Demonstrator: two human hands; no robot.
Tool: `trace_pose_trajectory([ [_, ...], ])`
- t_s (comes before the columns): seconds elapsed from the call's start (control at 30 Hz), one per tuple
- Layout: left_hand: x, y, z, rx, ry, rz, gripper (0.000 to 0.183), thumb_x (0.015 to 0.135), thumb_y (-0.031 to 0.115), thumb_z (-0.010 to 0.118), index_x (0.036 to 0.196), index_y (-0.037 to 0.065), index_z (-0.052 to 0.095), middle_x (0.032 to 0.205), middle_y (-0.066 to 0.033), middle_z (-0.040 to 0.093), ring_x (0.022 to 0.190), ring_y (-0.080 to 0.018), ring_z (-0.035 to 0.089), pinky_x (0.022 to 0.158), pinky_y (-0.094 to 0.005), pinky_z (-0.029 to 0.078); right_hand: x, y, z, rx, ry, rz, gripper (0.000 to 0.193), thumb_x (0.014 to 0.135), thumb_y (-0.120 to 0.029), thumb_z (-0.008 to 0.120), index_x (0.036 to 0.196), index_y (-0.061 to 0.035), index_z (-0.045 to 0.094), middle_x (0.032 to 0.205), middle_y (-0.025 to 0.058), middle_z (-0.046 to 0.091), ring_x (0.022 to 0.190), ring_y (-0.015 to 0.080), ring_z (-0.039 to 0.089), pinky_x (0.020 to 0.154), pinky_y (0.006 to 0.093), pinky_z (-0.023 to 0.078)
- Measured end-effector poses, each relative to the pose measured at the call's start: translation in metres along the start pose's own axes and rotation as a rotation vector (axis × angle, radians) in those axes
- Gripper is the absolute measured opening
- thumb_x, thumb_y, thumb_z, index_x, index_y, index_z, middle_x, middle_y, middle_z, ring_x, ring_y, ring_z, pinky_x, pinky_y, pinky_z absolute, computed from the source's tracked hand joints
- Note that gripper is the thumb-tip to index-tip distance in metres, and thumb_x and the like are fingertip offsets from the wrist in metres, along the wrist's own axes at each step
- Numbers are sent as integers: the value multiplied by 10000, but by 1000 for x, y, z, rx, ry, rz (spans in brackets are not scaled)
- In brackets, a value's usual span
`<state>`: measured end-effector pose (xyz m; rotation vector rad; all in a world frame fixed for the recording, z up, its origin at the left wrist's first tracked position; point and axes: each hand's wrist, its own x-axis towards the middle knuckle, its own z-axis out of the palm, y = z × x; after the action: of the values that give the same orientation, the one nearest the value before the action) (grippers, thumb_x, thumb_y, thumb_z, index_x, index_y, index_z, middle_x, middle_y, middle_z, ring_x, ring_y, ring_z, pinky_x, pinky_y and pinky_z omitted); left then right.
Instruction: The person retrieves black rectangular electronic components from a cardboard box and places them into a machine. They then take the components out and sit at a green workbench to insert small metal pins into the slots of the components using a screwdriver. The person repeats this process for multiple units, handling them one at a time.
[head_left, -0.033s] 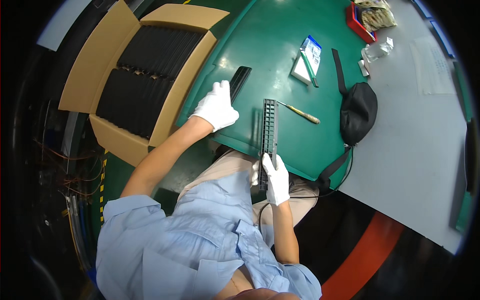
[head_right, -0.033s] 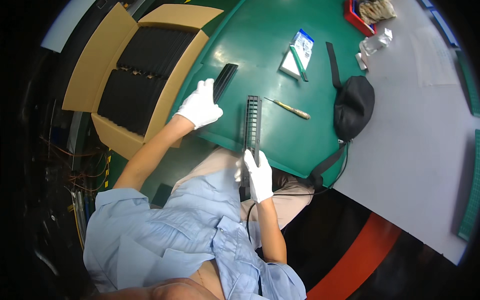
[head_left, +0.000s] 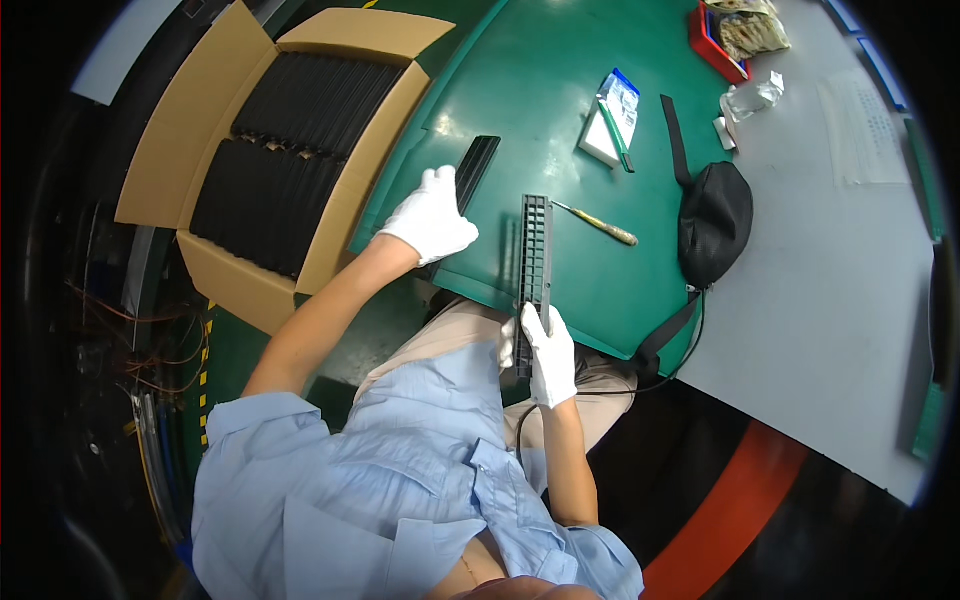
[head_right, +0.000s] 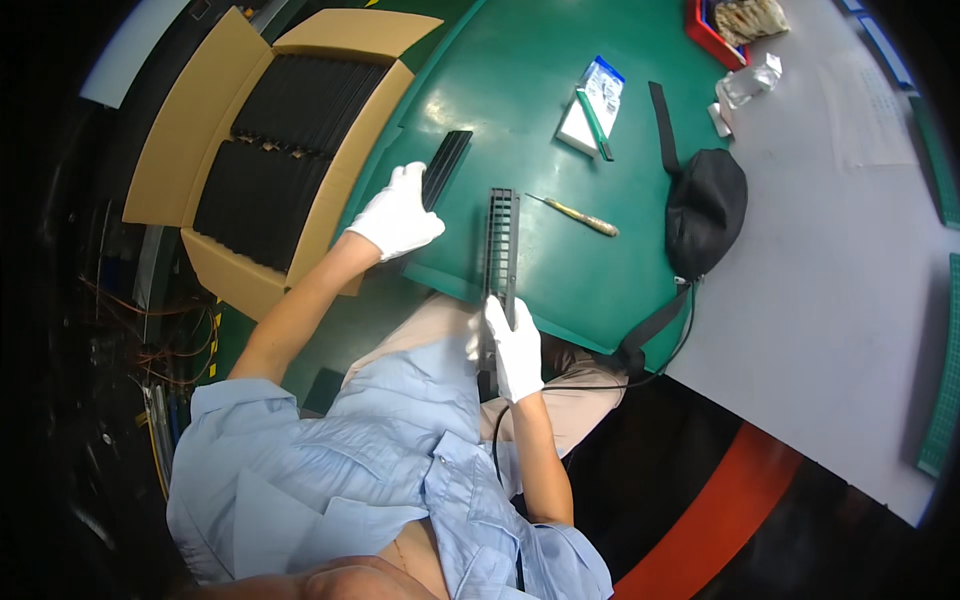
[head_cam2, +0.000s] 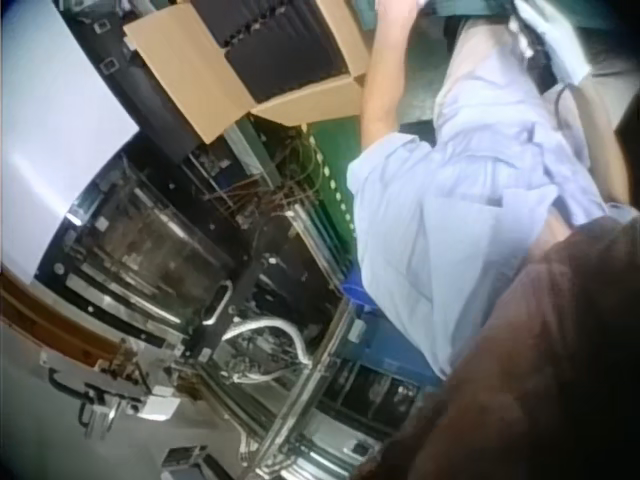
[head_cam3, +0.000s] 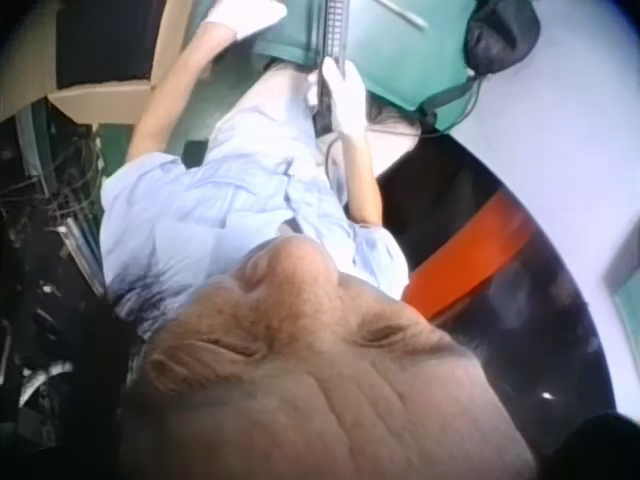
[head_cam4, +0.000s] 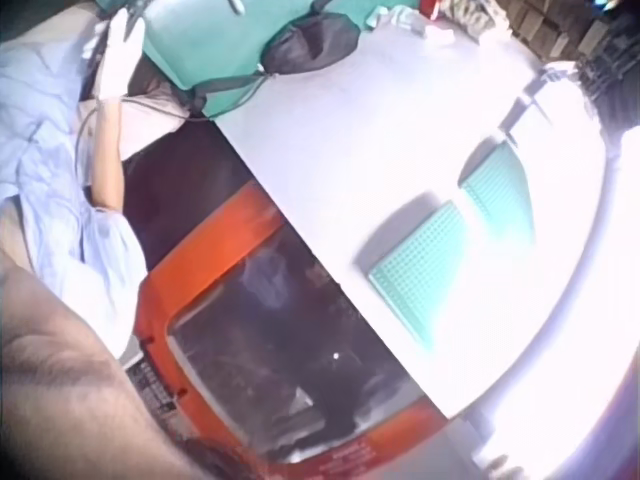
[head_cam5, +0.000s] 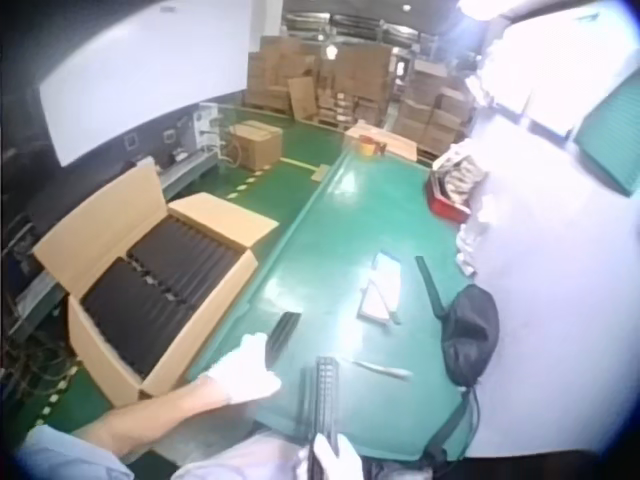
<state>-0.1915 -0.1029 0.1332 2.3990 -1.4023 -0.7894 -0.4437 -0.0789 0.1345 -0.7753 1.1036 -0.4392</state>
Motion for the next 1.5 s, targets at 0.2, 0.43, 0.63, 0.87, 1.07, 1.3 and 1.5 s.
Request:
trace_pose_trajectory([
  [0.2, -17, -20, 18, -1124, -505, -85, 552, 821, 190, 599, 1316, -14, 464, 1093, -130, 640, 899, -205, 655, 779, -337, 561, 14, 5, 14, -2, 87, -70, 269, 1035, -279, 574, 1134, -33, 524, 868, 92, 659, 555, 142, 608, 476, 278, 517],
  [0.43, -32, -14, 39, -1456, -553, -129, 381, 908, 162, 656, 1232, 17, 519, 1017, -71, 654, 793, -144, 659, 693, -269, 555, 18, 16, 7, -38, 59, -48, 313, 1046, -294, 555, 1202, -33, 479, 906, 107, 653, 566, 145, 607, 454, 274, 513],
  [0.63, -43, -4, 32, -1276, -422, 28, 399, 921, 78, 643, 1284, 10, 493, 1070, -76, 635, 865, -105, 630, 769, -256, 534, 20, 18, -4, 40, -5, 7, 374, 1059, -322, 522, 1298, -40, 462, 927, 105, 660, 567, 143, 605, 459, 280, 522],
  [0.87, -54, 2, 62, -770, 102, 334, 450, 953, 17, 601, 1383, 14, 467, 1156, -77, 639, 992, -157, 623, 901, -314, 505, 15, 25, -2, 99, -47, 21, 391, 1058, -356, 507, 1328, -75, 477, 972, 103, 669, 578, 143, 607, 492, 278, 521],
  [1.07, -42, 15, 28, -144, 240, 1070, 548, 797, -64, 613, 1327, 70, 575, 1035, -109, 666, 920, -334, 626, 863, -418, 493, 25, 21, -37, 212, -310, 137, 585, 1059, -560, 351, 1310, -61, 523, 952, 104, 712, 604, 151, 643, 472, 273, 531],
  [1.3, -16, 29, 39, 235, 43, 1317, 445, 852, 131, 580, 1293, 77, 577, 943, -86, 640, 863, -277, 632, 749, -397, 490, 29, 17, -58, 310, -463, 239, 715, 995, -651, 430, 1329, -23, 507, 1074, 150, 694, 716, 204, 682, 554, 323, 577],
  [1.5, -19, 13, 50, -59, -70, 1142, 364, 926, 124, 518, 1283, 78, 575, 995, -159, 627, 951, -336, 595, 855, -436, 486, 36, -1, -31, 4, -400, 186, 402, 984, -238, 658, 1284, 4, 543, 1043, 109, 700, 695, 136, 649, 552, 264, 550],
])
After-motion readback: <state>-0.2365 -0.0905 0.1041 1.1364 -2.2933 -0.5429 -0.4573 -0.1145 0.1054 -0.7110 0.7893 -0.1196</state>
